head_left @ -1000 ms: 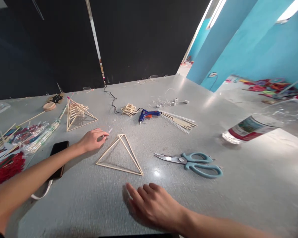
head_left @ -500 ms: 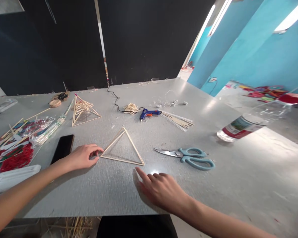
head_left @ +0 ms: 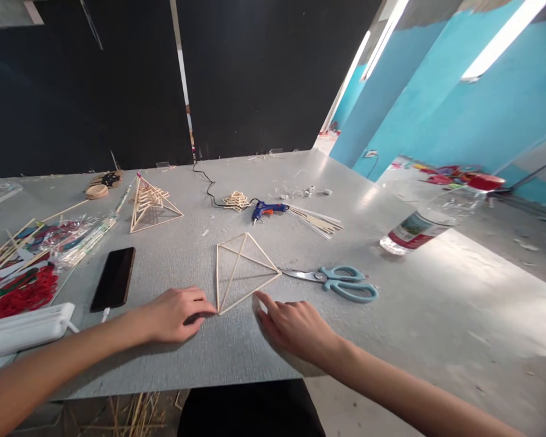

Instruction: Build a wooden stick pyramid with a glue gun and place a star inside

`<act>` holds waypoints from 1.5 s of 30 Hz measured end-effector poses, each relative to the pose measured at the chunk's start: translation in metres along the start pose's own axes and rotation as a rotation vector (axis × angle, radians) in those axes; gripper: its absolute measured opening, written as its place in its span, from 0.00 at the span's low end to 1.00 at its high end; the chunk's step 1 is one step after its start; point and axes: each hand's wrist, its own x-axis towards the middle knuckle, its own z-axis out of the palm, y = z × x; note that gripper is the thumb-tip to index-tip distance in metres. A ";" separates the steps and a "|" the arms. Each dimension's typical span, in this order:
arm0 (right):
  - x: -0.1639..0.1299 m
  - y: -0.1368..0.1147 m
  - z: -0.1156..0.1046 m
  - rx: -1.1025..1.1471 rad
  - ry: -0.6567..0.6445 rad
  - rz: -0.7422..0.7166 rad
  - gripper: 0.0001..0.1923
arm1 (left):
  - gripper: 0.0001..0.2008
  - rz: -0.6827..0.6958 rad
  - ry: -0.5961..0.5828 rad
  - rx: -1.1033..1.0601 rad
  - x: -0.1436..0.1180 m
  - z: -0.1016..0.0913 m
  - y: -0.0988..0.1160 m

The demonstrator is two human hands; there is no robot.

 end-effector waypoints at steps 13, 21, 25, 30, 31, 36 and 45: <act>-0.026 0.016 0.012 -0.025 -0.064 0.188 0.25 | 0.13 0.322 -0.052 0.010 0.019 0.036 0.034; -0.020 0.003 0.009 -0.022 -0.081 0.210 0.26 | 0.12 0.258 0.094 0.208 -0.014 0.046 0.019; -0.007 0.003 0.003 0.004 -0.054 0.199 0.26 | 0.14 0.118 0.188 0.310 -0.024 0.030 -0.009; -0.012 0.004 -0.008 0.057 0.053 0.156 0.25 | 0.14 0.056 0.212 0.424 -0.022 0.027 -0.015; -0.020 0.004 -0.008 0.069 0.099 0.153 0.25 | 0.14 0.056 0.207 0.439 -0.020 0.030 -0.013; -0.068 0.011 0.008 0.144 0.359 0.100 0.24 | 0.14 0.039 0.190 0.479 -0.018 0.046 -0.003; -0.088 0.018 0.051 0.247 0.586 0.066 0.21 | 0.12 -0.340 0.261 0.454 -0.055 0.022 -0.026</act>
